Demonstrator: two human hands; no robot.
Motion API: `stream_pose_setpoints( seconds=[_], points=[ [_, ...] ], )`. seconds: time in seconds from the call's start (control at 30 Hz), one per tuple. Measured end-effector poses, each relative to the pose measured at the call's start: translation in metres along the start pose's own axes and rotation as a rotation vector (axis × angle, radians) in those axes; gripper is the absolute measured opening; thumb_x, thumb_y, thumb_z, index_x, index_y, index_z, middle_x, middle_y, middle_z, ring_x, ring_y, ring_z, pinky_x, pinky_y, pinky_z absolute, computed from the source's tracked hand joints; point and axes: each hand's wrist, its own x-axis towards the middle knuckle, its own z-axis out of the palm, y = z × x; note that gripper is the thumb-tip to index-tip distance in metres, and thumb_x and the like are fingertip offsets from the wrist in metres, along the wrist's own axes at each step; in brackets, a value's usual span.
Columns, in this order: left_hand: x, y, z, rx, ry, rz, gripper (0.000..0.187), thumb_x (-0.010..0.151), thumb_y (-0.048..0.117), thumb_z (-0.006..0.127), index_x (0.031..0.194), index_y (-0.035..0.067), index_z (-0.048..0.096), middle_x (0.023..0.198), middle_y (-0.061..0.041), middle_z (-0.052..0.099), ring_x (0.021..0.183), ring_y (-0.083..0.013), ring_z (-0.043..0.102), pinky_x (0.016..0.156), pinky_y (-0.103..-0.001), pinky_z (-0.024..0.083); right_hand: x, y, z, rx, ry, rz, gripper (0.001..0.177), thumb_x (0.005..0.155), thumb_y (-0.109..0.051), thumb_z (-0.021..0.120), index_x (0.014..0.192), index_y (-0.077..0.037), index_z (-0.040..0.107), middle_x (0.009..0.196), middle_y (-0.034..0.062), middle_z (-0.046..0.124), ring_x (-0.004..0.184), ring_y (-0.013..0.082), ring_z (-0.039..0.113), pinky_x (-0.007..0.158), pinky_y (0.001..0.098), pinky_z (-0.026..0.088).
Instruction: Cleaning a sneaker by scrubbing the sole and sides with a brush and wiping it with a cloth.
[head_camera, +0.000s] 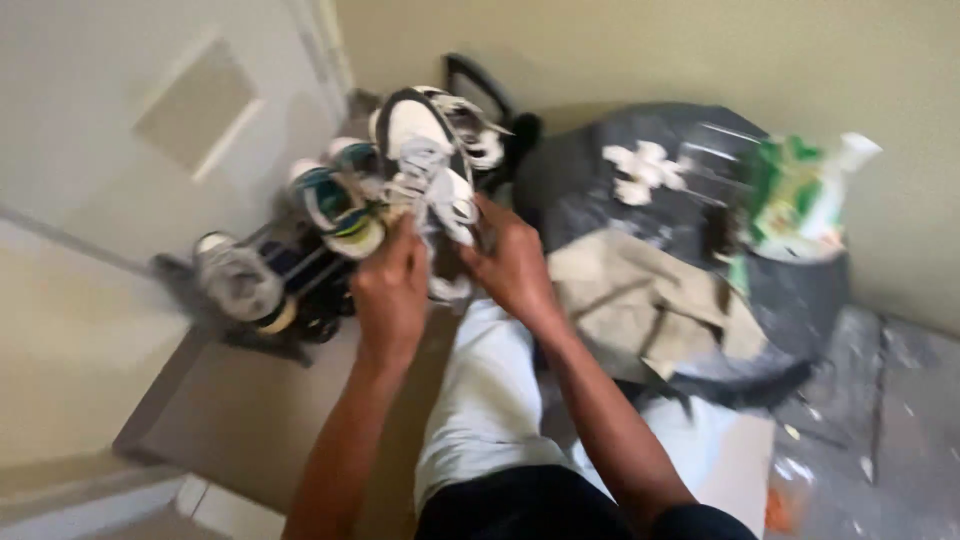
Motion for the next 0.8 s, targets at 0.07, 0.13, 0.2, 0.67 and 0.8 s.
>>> stream_pose_setpoints(
  seconds=[0.07, 0.13, 0.2, 0.67, 0.8],
  points=[
    [-0.006, 0.059, 0.002, -0.100, -0.029, 0.008, 0.028, 0.090, 0.007, 0.073, 0.117, 0.009, 0.076, 0.096, -0.018, 0.078, 0.075, -0.0309, 0.075, 0.063, -0.040, 0.059, -0.034, 0.025, -0.041, -0.110, 0.078, 0.000, 0.059, 0.079, -0.015, 0.075, 0.134, 0.005, 0.064, 0.106, 0.0265, 0.071, 0.098, 0.0468, 0.070, 0.089, 0.0543, 0.057],
    [-0.010, 0.109, 0.008, -0.191, -0.058, 0.013, 0.028, 0.088, 0.006, 0.074, 0.116, 0.010, 0.077, 0.096, -0.017, 0.078, 0.076, -0.0307, 0.076, 0.064, -0.039, 0.060, -0.062, 0.051, -0.075, -0.218, 0.145, -0.003, 0.057, 0.081, -0.014, 0.073, 0.134, 0.006, 0.063, 0.100, 0.0262, 0.069, 0.092, 0.0472, 0.070, 0.084, 0.0552, 0.057],
    [-0.014, 0.149, 0.018, -0.263, 0.026, 0.046, 0.027, 0.086, 0.008, 0.080, 0.112, 0.016, 0.078, 0.097, -0.010, 0.080, 0.081, -0.0209, 0.078, 0.069, -0.029, 0.063, -0.088, 0.082, -0.099, -0.220, 0.290, -0.064, 0.047, 0.086, -0.012, 0.064, 0.128, 0.008, 0.069, 0.092, 0.0211, 0.069, 0.070, 0.0369, 0.071, 0.067, 0.0468, 0.057],
    [-0.040, 0.192, 0.075, -0.574, -0.583, -0.095, 0.038, 0.100, 0.006, 0.061, 0.137, -0.001, 0.062, 0.096, -0.032, 0.072, 0.073, -0.0413, 0.073, 0.048, -0.045, 0.060, -0.152, 0.211, -0.198, -0.430, 0.455, 0.154, 0.033, 0.092, -0.023, 0.076, 0.118, -0.003, 0.073, 0.101, 0.0210, 0.071, 0.089, 0.0402, 0.069, 0.075, 0.0462, 0.056],
    [-0.058, 0.183, 0.094, -0.622, -0.642, -0.129, 0.037, 0.102, 0.009, 0.059, 0.138, 0.002, 0.062, 0.093, -0.031, 0.073, 0.066, -0.0376, 0.073, 0.043, -0.043, 0.057, -0.159, 0.244, -0.211, -0.761, 0.320, 0.375, 0.032, 0.093, -0.023, 0.074, 0.117, -0.002, 0.070, 0.106, 0.0216, 0.063, 0.101, 0.0438, 0.061, 0.081, 0.0565, 0.052]
  ],
)
